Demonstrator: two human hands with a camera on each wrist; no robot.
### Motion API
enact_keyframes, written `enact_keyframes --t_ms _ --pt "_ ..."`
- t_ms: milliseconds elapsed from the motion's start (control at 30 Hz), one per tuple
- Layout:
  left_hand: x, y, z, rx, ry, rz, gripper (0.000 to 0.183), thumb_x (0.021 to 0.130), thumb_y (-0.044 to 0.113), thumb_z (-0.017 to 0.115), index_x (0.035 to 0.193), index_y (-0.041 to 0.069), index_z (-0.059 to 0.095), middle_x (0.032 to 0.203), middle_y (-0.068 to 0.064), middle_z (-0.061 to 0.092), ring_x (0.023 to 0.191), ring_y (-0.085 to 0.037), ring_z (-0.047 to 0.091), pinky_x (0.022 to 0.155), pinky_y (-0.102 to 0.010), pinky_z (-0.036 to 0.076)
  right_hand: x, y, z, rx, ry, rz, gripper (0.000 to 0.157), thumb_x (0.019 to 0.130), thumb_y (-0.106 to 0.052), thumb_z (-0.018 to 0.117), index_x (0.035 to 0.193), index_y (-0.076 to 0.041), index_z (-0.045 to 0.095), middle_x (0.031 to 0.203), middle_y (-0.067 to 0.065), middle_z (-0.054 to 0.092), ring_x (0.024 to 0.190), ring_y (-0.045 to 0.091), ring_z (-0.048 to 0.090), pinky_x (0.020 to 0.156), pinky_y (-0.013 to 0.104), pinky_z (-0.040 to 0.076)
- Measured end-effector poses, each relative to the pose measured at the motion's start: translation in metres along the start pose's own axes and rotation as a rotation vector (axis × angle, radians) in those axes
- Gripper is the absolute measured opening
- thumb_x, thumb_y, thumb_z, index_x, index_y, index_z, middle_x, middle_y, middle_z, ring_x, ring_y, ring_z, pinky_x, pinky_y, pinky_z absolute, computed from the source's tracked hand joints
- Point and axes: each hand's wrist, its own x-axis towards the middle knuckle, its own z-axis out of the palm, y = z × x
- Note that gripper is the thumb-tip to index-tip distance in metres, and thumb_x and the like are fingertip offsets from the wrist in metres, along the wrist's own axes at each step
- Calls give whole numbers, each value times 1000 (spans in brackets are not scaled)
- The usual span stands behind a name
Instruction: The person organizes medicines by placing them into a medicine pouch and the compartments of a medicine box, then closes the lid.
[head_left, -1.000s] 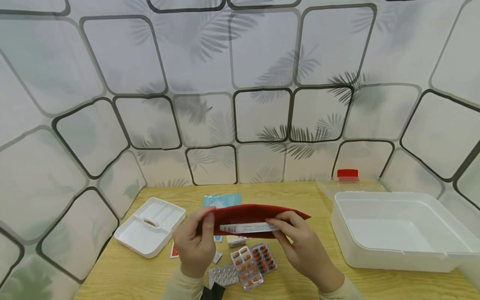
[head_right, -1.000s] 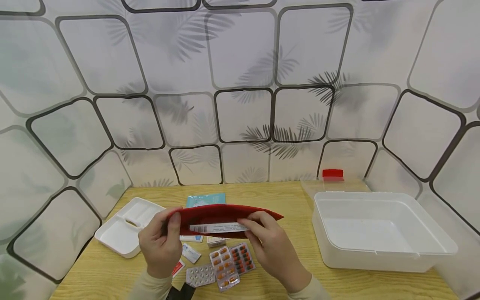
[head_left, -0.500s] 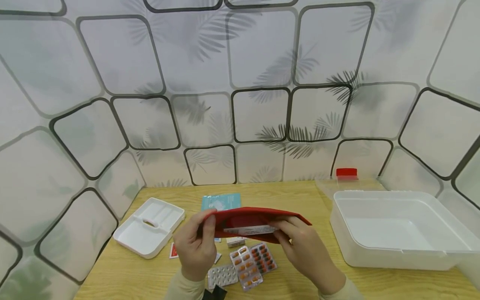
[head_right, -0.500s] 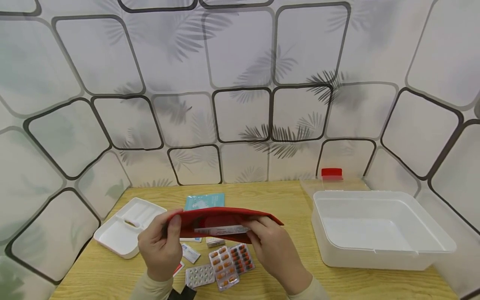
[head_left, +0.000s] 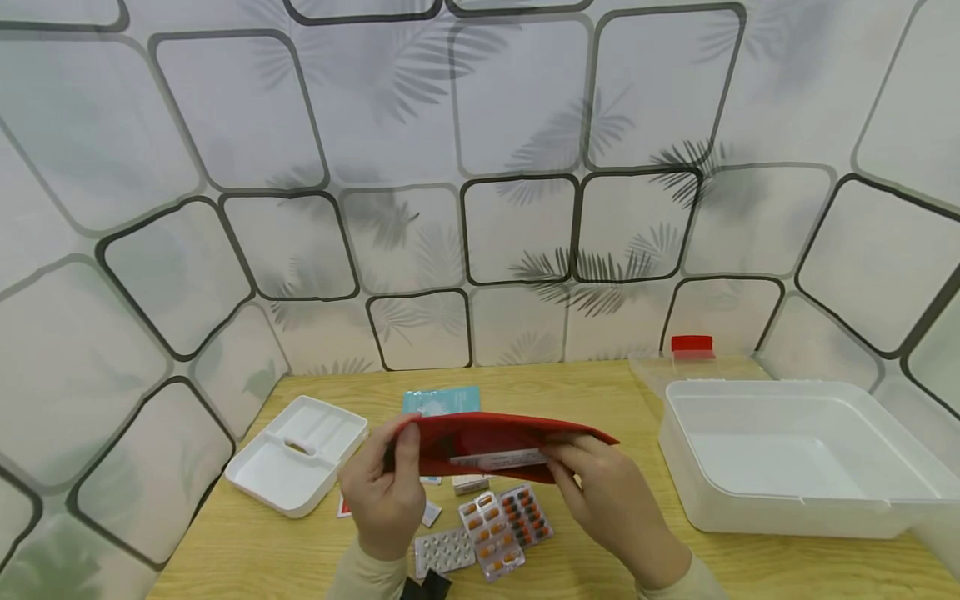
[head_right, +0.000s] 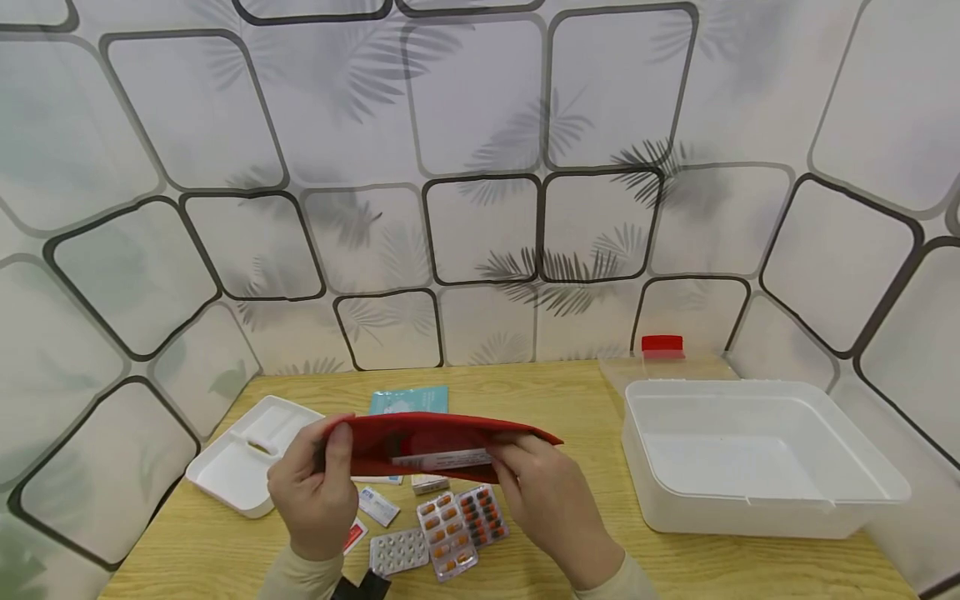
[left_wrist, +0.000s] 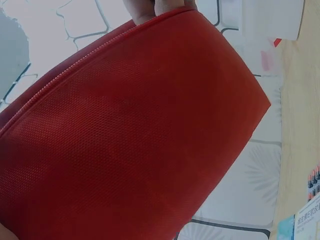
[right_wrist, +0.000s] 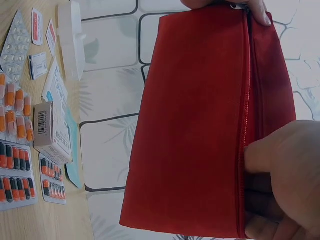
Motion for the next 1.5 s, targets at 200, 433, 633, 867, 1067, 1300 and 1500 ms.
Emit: enact_keyframes --t_ms 200,433,633,867,1067,1300,1500 --pt "3 -7 -4 28 53 -76 11 83 -17 60 90 -13 67 74 -21 66 65 -15 66 60 -20 53 1 2 1 80 4 -59 14 80 -11 75 94 -12 75 101 -4 68 87 9 65 69 30 56" --pt "9 -12 -11 55 121 -157 10 85 -16 59 90 -13 67 72 -23 65 67 -11 65 61 -17 51 3 4 1 275 147 -149 10 89 -9 66 95 -8 73 99 -2 68 85 11 66 74 21 53" --pt "13 -22 -23 113 173 -209 9 86 -14 59 88 -13 67 73 -20 65 66 -8 64 61 -16 50 4 9 -3 384 268 -147 11 88 -3 66 97 -5 72 96 3 69 84 16 66 77 17 51" --pt "18 -34 -37 258 224 -314 10 90 -5 60 88 -11 67 73 -10 64 65 -4 58 60 -13 46 3 28 -7 311 198 101 14 85 2 68 95 -8 72 89 0 71 74 8 65 64 15 51" --pt "21 -40 -48 370 251 -383 17 93 7 61 85 -6 68 69 -6 61 61 -6 53 55 -15 42 -2 49 -3 240 -71 460 15 94 -20 64 103 -10 71 90 -3 70 78 10 64 65 25 53" --pt "25 -42 -57 424 312 -408 21 94 11 61 88 -7 69 73 0 62 64 -7 56 58 -16 44 -7 62 5 290 -416 721 37 95 -33 61 115 -2 67 102 5 69 82 14 64 68 33 53" --pt "27 -41 -59 430 322 -432 24 96 15 58 91 -6 69 77 -4 66 67 -8 60 59 -16 46 -14 71 17 286 -490 743 37 94 -34 62 110 -2 69 101 8 69 86 20 65 72 39 54"
